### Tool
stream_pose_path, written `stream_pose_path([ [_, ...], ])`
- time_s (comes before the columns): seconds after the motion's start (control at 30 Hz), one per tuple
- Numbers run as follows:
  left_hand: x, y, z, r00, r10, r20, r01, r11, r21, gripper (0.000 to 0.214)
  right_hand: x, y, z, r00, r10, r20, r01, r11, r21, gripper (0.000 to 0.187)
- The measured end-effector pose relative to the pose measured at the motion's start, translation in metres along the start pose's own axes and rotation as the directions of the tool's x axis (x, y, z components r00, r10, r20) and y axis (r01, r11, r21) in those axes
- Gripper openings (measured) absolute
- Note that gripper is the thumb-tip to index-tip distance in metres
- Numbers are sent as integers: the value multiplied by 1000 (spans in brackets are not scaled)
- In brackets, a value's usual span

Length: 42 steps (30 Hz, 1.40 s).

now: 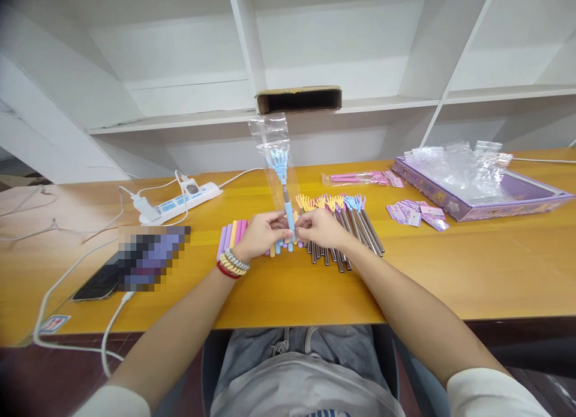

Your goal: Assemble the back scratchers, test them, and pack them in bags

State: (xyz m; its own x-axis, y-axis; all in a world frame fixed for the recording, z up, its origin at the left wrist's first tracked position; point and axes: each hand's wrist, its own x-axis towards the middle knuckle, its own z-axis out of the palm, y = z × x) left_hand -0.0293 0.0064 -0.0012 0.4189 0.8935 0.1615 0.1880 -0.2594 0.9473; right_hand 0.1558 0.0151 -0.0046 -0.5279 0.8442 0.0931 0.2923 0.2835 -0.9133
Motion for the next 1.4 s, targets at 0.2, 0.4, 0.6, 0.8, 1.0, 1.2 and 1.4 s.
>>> stream_pose_path([
  [0.2,0,3,3,995,-19,-101,20,1000,2,50,0,5,2,997,-29,-76,25,998,-49,9],
  [0.4,-1,3,3,995,-81,-50,81,997,-4,47,-2,6,6,993,-46,-104,42,998,-39,7],
  [0.6,-1,4,-3,997,-68,19,70,993,-95,47,-1,8,2,997,-42,-71,46,998,49,15],
  [0.8,-2,7,-6,995,-76,60,84,988,-130,49,-2,10,0,999,-52,8,51,987,150,15],
  [1.0,0,3,-7,998,-58,25,60,994,-91,45,0,9,0,999,-22,37,17,990,143,16],
  [1.2,1,-2,-6,998,-52,18,53,997,-52,36,0,6,0,998,-59,-31,59,998,-18,13],
  [1.4,0,-1,-5,998,-42,45,45,995,-88,37,-1,7,0,1000,5,-23,-5,1000,15,19],
])
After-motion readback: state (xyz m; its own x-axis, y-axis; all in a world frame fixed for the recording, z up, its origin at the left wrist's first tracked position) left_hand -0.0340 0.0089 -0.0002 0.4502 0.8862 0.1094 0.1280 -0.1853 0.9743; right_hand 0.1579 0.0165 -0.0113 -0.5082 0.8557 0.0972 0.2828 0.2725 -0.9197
